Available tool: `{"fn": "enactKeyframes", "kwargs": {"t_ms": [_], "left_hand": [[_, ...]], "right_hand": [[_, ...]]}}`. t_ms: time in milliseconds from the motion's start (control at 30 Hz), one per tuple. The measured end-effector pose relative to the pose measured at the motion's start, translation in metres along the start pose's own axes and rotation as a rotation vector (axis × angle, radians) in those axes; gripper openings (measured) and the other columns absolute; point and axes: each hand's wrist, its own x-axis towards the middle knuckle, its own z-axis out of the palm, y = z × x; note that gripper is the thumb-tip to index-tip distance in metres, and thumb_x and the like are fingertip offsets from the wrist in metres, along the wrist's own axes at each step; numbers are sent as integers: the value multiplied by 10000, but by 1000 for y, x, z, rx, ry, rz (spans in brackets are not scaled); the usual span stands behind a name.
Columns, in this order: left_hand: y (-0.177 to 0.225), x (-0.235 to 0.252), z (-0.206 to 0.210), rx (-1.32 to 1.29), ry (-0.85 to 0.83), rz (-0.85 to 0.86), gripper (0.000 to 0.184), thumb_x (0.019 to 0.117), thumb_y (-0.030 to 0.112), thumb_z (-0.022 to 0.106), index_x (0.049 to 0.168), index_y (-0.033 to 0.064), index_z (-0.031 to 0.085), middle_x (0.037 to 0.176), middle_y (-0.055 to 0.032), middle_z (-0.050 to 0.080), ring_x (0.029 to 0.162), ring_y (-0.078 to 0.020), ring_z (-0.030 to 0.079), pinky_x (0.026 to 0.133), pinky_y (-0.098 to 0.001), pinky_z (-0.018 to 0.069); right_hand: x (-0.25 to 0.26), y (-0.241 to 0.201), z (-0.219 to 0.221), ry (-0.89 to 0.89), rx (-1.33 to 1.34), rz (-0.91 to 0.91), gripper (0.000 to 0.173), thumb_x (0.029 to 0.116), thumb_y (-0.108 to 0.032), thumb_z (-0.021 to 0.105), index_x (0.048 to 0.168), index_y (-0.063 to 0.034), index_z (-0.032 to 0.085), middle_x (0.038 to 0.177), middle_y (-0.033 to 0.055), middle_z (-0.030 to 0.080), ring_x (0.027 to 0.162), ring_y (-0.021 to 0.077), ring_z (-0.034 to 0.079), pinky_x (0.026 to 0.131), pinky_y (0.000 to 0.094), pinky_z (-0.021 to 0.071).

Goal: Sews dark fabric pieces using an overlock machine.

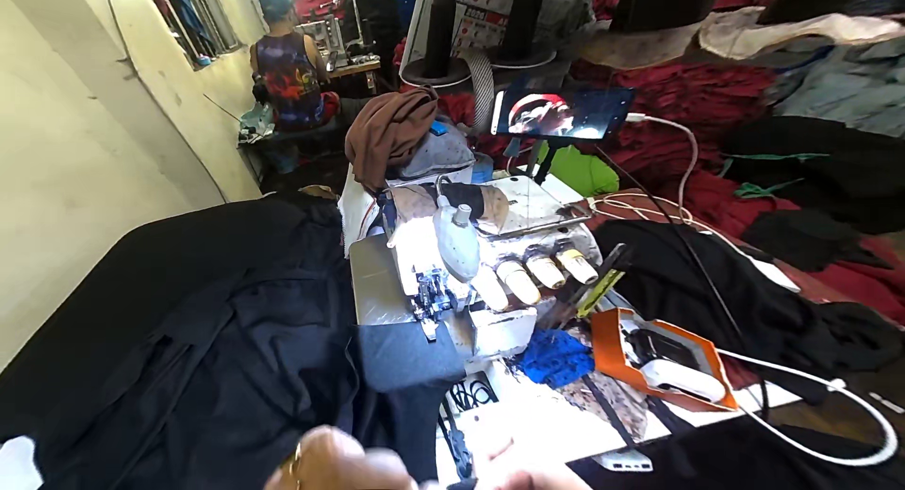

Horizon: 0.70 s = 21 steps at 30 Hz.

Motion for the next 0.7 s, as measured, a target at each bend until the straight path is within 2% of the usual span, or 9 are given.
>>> {"fn": "enactKeyframes", "kwargs": {"t_ms": [33,100,167,233,333,400,467,600,700], "left_hand": [[-8,5,4,40,-11,-50,141,995,252,677,966,116,654,921,-28,598,903,-94,581,836,-190,467],[-41,9,25,131,-34,-146,207,1007,333,647,944,138,677,927,5,672,939,-53,641,845,-189,519],[-77,5,51,216,-100,-254,200,963,323,659,912,154,753,926,27,728,924,-64,683,830,-244,563],[-93,0,69,280,-201,-351,210,945,345,648,912,170,760,918,32,720,923,-116,692,837,-347,565],[-93,-1,77,361,-245,-378,308,939,452,626,914,168,742,866,12,696,869,-179,692,782,-443,557],[-88,0,78,365,-260,-389,297,948,429,612,904,164,739,857,8,689,870,-188,690,791,-467,545],[-86,2,79,305,-234,-389,231,959,345,609,906,163,742,891,23,701,898,-144,689,811,-411,548],[-86,3,77,75,-151,-422,166,983,198,600,962,122,746,950,26,705,935,-21,665,855,-183,551],[-89,5,74,134,-144,-394,173,969,258,612,937,150,743,920,55,703,908,-13,658,829,-184,542]], "right_hand": [[4,-1,3,46,-24,49,159,1041,-186,606,995,-45,664,964,-46,656,894,-61,595,790,142,509],[18,10,3,194,-142,190,158,1025,-105,566,926,-11,646,887,-28,608,717,-47,568,647,143,513],[32,36,-5,331,-326,318,190,1018,-103,525,983,16,668,891,27,599,630,-2,543,579,169,499],[36,51,-15,410,-402,391,239,1035,-123,492,1118,28,658,981,71,625,676,22,575,602,188,512],[34,54,-24,460,-329,422,206,1038,-65,456,1150,22,606,1055,55,688,819,35,679,686,204,579],[33,52,-28,434,-281,429,209,1033,-65,470,1172,-4,613,1071,37,727,884,66,725,729,236,615],[36,51,-31,372,-305,387,226,1011,-88,552,1216,-19,616,1026,17,741,855,66,730,720,243,623],[40,55,-29,339,-462,320,324,881,-122,727,1189,-51,656,858,-47,722,714,20,684,643,196,589],[38,55,-27,359,-451,303,345,836,-74,756,1166,-46,659,868,-38,703,717,8,666,641,170,573]]}}
